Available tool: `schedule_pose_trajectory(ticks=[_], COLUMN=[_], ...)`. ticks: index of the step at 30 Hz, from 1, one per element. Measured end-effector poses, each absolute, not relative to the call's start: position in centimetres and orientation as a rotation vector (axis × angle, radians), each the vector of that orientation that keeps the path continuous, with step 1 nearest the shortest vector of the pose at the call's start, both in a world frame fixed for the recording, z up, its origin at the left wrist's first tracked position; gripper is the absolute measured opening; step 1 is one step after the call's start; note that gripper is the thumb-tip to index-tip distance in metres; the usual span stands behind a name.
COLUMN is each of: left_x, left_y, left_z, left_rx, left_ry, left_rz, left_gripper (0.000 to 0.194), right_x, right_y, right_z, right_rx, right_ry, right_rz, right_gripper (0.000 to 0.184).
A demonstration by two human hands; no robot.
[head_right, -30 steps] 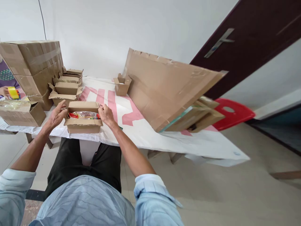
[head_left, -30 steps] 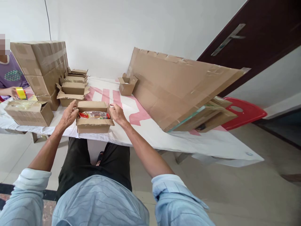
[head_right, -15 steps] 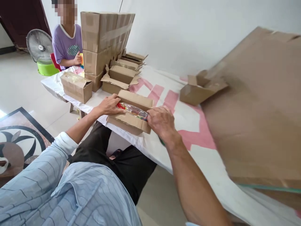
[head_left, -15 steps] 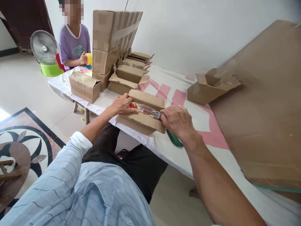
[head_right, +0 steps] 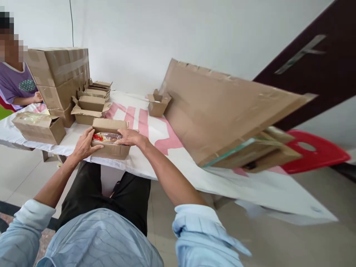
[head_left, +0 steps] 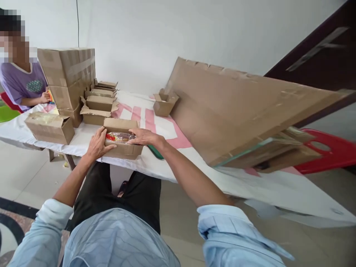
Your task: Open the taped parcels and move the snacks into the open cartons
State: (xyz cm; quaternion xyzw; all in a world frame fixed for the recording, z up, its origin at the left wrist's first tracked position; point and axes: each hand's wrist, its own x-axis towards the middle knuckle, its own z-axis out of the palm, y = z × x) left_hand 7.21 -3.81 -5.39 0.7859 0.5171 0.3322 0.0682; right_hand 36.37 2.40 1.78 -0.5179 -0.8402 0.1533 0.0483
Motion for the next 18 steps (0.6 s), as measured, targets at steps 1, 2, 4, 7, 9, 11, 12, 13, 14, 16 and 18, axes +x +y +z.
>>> schedule_pose_trajectory(ticks=[1, 2, 4, 7, 9, 11, 12, 13, 14, 16, 18], left_x=[7.2, 7.1, 7.0, 6.7, 6.5, 6.2, 6.1, 5.9, 5.8, 5.7, 5.6], left_y=[-4.0, -4.1, -4.3, -4.1, -3.7, -3.2, -3.0, -2.9, -2.7, -2.6, -2.5], left_z=[-5.4, -5.4, -5.5, -6.0, -6.5, -6.9, -7.0, -7.1, -7.2, -7.2, -7.1], left_rx=[2.365, 2.361, 2.356, 2.365, 2.379, 2.394, 2.399, 2.403, 2.406, 2.408, 2.405], left_ry=[1.560, 1.562, 1.563, 1.553, 1.534, 1.504, 1.491, 1.479, 1.471, 1.458, 1.451], left_rz=[1.001, 1.002, 1.008, 1.038, 1.071, 1.102, 1.114, 1.120, 1.123, 1.120, 1.113], left_gripper=[0.096, 0.096, 0.096, 0.096, 0.095, 0.096, 0.097, 0.098, 0.099, 0.101, 0.103], right_x=[36.1, 35.9, 35.5, 35.2, 35.2, 35.2, 35.3, 35.3, 35.3, 35.2, 35.1], right_y=[2.3, 2.2, 1.8, 1.3, 1.0, 0.8, 0.8, 0.7, 0.7, 0.8, 0.9], right_z=[1.9, 2.1, 2.4, 2.7, 2.8, 2.8, 2.7, 2.6, 2.4, 1.9, 1.3], right_rx=[-1.595, -1.601, -1.600, -1.624, -1.635, -1.625, -1.616, -1.604, -1.590, -1.556, -1.504], right_ry=[-2.578, -2.598, -2.621, -2.586, -2.543, -2.524, -2.519, -2.513, -2.507, -2.483, -2.426], right_rz=[0.462, 0.449, 0.399, 0.338, 0.336, 0.352, 0.355, 0.354, 0.350, 0.351, 0.375], right_gripper=[0.054, 0.048, 0.032, 0.015, 0.012, 0.014, 0.017, 0.019, 0.022, 0.027, 0.029])
